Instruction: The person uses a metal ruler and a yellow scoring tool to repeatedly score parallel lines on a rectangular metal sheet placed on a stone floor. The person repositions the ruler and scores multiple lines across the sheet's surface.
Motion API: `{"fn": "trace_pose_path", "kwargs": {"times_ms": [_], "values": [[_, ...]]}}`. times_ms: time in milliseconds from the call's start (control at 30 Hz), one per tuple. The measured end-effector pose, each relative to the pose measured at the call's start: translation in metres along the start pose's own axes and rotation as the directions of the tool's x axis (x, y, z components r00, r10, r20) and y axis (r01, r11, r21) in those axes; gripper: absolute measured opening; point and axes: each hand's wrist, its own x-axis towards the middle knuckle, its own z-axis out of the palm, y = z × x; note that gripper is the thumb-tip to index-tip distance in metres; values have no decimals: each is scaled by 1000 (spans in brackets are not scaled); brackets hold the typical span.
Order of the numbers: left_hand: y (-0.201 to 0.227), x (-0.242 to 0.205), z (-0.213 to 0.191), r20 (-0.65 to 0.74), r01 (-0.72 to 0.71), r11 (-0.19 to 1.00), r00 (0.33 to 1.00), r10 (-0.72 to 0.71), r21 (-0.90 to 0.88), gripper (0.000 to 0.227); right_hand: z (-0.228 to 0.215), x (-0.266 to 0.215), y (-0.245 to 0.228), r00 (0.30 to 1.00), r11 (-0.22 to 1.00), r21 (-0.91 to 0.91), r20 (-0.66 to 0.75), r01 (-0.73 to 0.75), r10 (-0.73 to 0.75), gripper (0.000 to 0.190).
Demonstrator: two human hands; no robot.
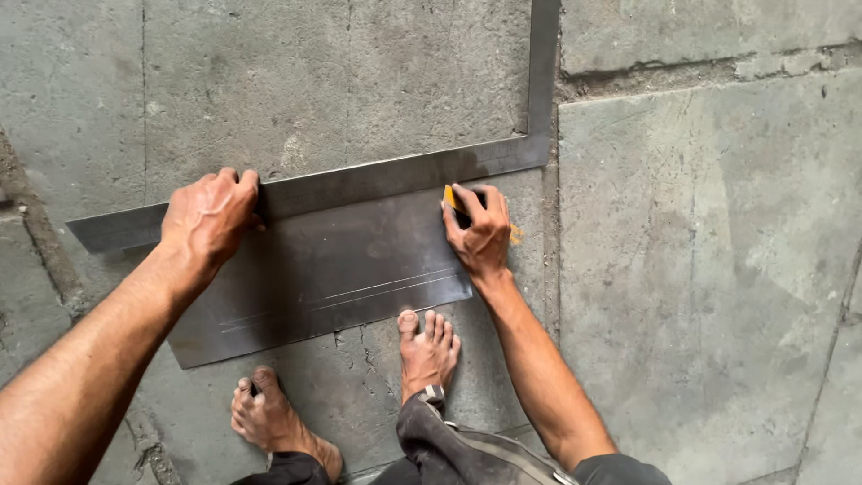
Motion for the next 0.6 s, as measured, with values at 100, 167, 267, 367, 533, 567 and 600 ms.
{"fn": "trace_pose_path", "kwargs": {"times_ms": [100, 167, 267, 367, 533, 567, 600], "values": [[5, -5, 4, -52, -1, 998, 999, -2, -60, 51, -6, -8, -4, 1000, 1000, -16, -14, -1, 1, 28], [6, -7, 4, -50, -2, 999, 999, -1, -46, 51, -13, 2, -8, 998, 996, -88, 61, 9, -4, 27], [0, -3, 0, -52, 6, 999, 999, -9, -52, 48, -22, 22, -22, 948, 975, -218, 316, 40, 32, 12], [6, -10, 4, -57, -1, 995, 998, -5, -100, 50, -33, -5, -47, 579, 936, 13, 783, 351, -228, 15], [-5, -10, 8, -172, 16, 973, 983, -57, -228, 47, -12, -62, -74, 620, 936, 346, 721, 64, -309, 27], [-5, -14, 13, -201, -9, 969, 979, -41, -245, 47, -8, -72, -71, 690, 947, 314, 672, 65, -270, 31], [-3, -17, 17, -230, -35, 965, 973, -27, -261, 47, -5, -82, -69, 753, 958, 281, 616, 64, -231, 35]]}}
